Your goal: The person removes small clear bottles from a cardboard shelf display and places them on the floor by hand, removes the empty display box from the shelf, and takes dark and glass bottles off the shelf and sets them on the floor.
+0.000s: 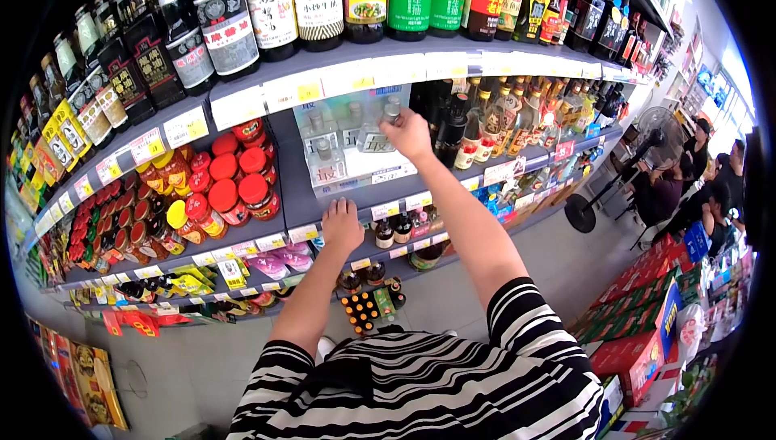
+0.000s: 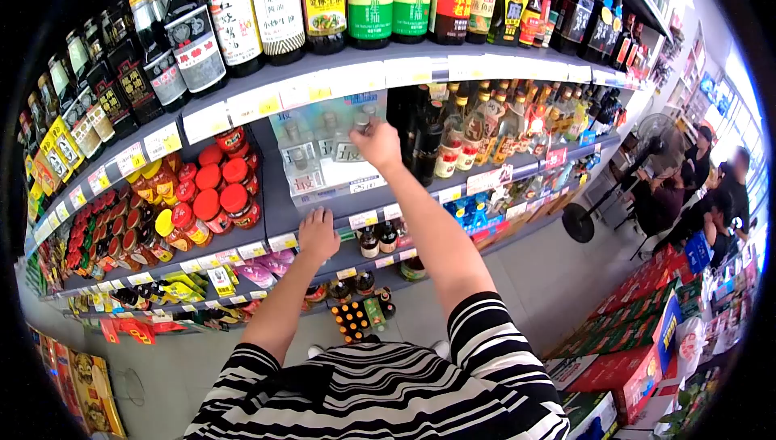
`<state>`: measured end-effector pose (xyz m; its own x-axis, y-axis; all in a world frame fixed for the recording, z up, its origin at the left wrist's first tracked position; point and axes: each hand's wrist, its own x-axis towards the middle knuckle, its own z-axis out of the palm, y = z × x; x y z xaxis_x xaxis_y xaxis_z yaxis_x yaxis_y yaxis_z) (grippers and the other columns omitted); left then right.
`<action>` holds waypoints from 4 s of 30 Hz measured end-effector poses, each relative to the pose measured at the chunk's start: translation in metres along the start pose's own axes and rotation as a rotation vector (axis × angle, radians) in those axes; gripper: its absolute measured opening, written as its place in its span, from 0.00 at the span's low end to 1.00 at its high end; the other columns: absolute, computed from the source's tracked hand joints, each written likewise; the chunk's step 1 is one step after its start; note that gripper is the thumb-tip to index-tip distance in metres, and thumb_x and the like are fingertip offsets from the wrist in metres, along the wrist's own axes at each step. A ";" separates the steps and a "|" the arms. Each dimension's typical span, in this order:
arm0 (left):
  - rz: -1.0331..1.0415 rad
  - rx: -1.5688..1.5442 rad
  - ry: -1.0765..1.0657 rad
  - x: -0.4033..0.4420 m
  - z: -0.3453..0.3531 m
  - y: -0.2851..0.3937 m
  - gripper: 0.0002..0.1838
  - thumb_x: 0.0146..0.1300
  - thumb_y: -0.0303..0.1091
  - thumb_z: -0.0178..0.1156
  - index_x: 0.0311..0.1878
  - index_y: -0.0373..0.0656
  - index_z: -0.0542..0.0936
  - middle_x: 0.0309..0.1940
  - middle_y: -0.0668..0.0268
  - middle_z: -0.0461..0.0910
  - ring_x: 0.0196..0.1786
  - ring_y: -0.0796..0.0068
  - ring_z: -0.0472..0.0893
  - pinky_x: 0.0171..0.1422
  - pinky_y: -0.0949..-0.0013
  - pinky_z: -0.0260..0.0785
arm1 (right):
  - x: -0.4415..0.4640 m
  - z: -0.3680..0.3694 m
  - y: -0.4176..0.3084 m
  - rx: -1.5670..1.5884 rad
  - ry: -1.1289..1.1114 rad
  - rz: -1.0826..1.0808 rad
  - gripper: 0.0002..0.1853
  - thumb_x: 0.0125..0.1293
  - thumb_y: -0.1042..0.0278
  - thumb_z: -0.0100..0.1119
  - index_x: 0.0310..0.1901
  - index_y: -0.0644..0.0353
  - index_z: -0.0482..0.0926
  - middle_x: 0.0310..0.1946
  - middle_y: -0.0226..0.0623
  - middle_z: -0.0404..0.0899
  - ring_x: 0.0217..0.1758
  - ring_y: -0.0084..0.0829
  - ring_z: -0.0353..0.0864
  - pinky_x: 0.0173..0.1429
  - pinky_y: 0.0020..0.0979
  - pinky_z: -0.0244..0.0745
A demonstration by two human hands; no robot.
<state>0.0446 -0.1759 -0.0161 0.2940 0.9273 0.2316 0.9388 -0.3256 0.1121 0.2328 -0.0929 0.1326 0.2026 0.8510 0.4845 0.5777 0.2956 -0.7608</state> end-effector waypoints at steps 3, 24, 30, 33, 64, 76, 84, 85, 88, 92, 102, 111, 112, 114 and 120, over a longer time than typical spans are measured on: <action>-0.004 -0.029 -0.019 0.000 -0.001 -0.002 0.30 0.52 0.39 0.56 0.60 0.40 0.67 0.62 0.56 0.64 0.65 0.55 0.62 0.67 0.55 0.55 | -0.017 -0.024 0.001 0.025 0.005 0.001 0.17 0.47 0.60 0.66 0.30 0.67 0.76 0.18 0.41 0.76 0.21 0.35 0.77 0.29 0.33 0.71; -0.202 -0.728 -0.265 -0.143 0.094 -0.033 0.08 0.61 0.32 0.53 0.39 0.39 0.75 0.31 0.54 0.78 0.39 0.60 0.79 0.44 0.64 0.69 | -0.460 -0.166 0.252 -0.733 0.032 0.915 0.19 0.48 0.54 0.64 0.34 0.60 0.76 0.27 0.45 0.80 0.34 0.47 0.80 0.39 0.43 0.74; -0.710 -0.789 -1.259 -0.350 0.213 -0.112 0.34 0.66 0.57 0.37 0.53 0.31 0.73 0.50 0.48 0.76 0.55 0.54 0.73 0.59 0.59 0.62 | -0.564 -0.195 0.257 -0.802 0.117 1.346 0.24 0.45 0.52 0.63 0.44 0.55 0.77 0.38 0.49 0.80 0.45 0.50 0.78 0.48 0.45 0.73; 0.019 -0.396 -1.166 -0.334 0.203 -0.117 0.24 0.66 0.46 0.39 0.42 0.34 0.77 0.41 0.44 0.77 0.47 0.44 0.75 0.54 0.55 0.65 | -0.579 -0.199 0.258 -0.773 0.066 1.408 0.26 0.45 0.51 0.63 0.45 0.54 0.77 0.39 0.49 0.80 0.45 0.50 0.78 0.49 0.45 0.72; 0.035 0.096 -1.180 -0.348 0.235 -0.046 0.20 0.54 0.40 0.56 0.52 0.52 0.75 0.61 0.59 0.66 0.62 0.53 0.65 0.55 0.43 0.64 | -0.613 0.112 0.424 -0.342 -0.538 1.333 0.21 0.53 0.62 0.62 0.49 0.48 0.70 0.42 0.43 0.75 0.43 0.46 0.78 0.44 0.43 0.75; 0.032 0.164 -1.397 -0.331 0.305 -0.057 0.30 0.54 0.50 0.57 0.62 0.61 0.66 0.69 0.51 0.46 0.65 0.30 0.51 0.61 0.38 0.58 | -0.680 0.226 0.533 -0.282 -0.392 1.397 0.21 0.52 0.64 0.61 0.49 0.48 0.70 0.42 0.42 0.74 0.43 0.47 0.78 0.45 0.45 0.75; 0.160 0.254 -1.344 -0.334 0.318 -0.059 0.29 0.53 0.50 0.57 0.60 0.57 0.69 0.65 0.46 0.51 0.62 0.31 0.53 0.63 0.38 0.55 | -0.698 0.284 0.565 -0.226 -0.289 1.356 0.21 0.52 0.66 0.62 0.49 0.50 0.71 0.42 0.44 0.73 0.43 0.46 0.78 0.44 0.43 0.76; 0.170 0.251 -1.344 -0.333 0.319 -0.059 0.29 0.53 0.50 0.57 0.60 0.56 0.70 0.65 0.45 0.51 0.62 0.31 0.53 0.63 0.38 0.54 | -0.701 0.289 0.569 -0.224 -0.275 1.362 0.20 0.52 0.66 0.62 0.48 0.50 0.71 0.42 0.44 0.73 0.43 0.47 0.78 0.44 0.43 0.76; 0.205 0.248 -1.327 -0.337 0.321 -0.063 0.29 0.52 0.49 0.57 0.59 0.54 0.71 0.64 0.43 0.52 0.62 0.32 0.54 0.64 0.38 0.52 | -0.711 0.304 0.576 -0.217 -0.243 1.368 0.20 0.52 0.66 0.62 0.48 0.50 0.70 0.41 0.43 0.72 0.42 0.47 0.77 0.43 0.44 0.75; 0.217 0.261 -1.318 -0.338 0.323 -0.062 0.28 0.52 0.49 0.58 0.58 0.53 0.72 0.63 0.42 0.53 0.63 0.33 0.54 0.65 0.39 0.52 | -0.717 0.313 0.580 -0.227 -0.236 1.352 0.22 0.52 0.66 0.62 0.50 0.50 0.70 0.40 0.43 0.72 0.41 0.47 0.77 0.43 0.44 0.75; 0.213 0.287 -1.354 -0.335 0.325 -0.054 0.29 0.52 0.49 0.58 0.58 0.51 0.71 0.63 0.41 0.53 0.63 0.35 0.54 0.66 0.38 0.49 | -0.707 0.310 0.589 -0.214 -0.255 1.392 0.20 0.52 0.68 0.61 0.48 0.48 0.71 0.43 0.44 0.72 0.45 0.46 0.77 0.45 0.44 0.76; 0.224 0.279 -1.355 -0.332 0.327 -0.057 0.28 0.52 0.49 0.57 0.58 0.52 0.72 0.62 0.39 0.54 0.64 0.38 0.55 0.67 0.39 0.46 | -0.714 0.321 0.596 -0.214 -0.303 1.396 0.23 0.53 0.69 0.60 0.53 0.49 0.70 0.44 0.44 0.72 0.45 0.46 0.77 0.45 0.43 0.76; 0.227 0.275 -1.355 -0.333 0.328 -0.058 0.28 0.52 0.49 0.57 0.58 0.52 0.72 0.62 0.39 0.54 0.64 0.38 0.55 0.67 0.39 0.46 | -0.716 0.324 0.597 -0.225 -0.279 1.382 0.23 0.53 0.68 0.60 0.53 0.49 0.70 0.43 0.44 0.73 0.44 0.47 0.77 0.45 0.43 0.76; 0.231 0.265 -1.356 -0.333 0.328 -0.059 0.28 0.52 0.48 0.58 0.58 0.52 0.72 0.62 0.40 0.54 0.64 0.38 0.55 0.67 0.39 0.47 | -0.719 0.328 0.597 -0.244 -0.234 1.354 0.23 0.52 0.68 0.61 0.51 0.49 0.70 0.42 0.44 0.73 0.42 0.48 0.77 0.44 0.44 0.75; 0.232 0.292 -1.364 -0.329 0.327 -0.054 0.28 0.52 0.48 0.58 0.58 0.53 0.72 0.64 0.42 0.52 0.63 0.33 0.53 0.65 0.38 0.50 | -0.713 0.322 0.593 -0.188 -0.280 1.406 0.25 0.53 0.68 0.58 0.56 0.49 0.67 0.45 0.46 0.72 0.45 0.48 0.76 0.48 0.44 0.74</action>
<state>-0.0445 -0.4029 -0.4142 0.2268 0.3612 -0.9045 0.7993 -0.5997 -0.0391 0.1760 -0.3847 -0.8036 0.5343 0.4456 -0.7183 0.1322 -0.8834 -0.4496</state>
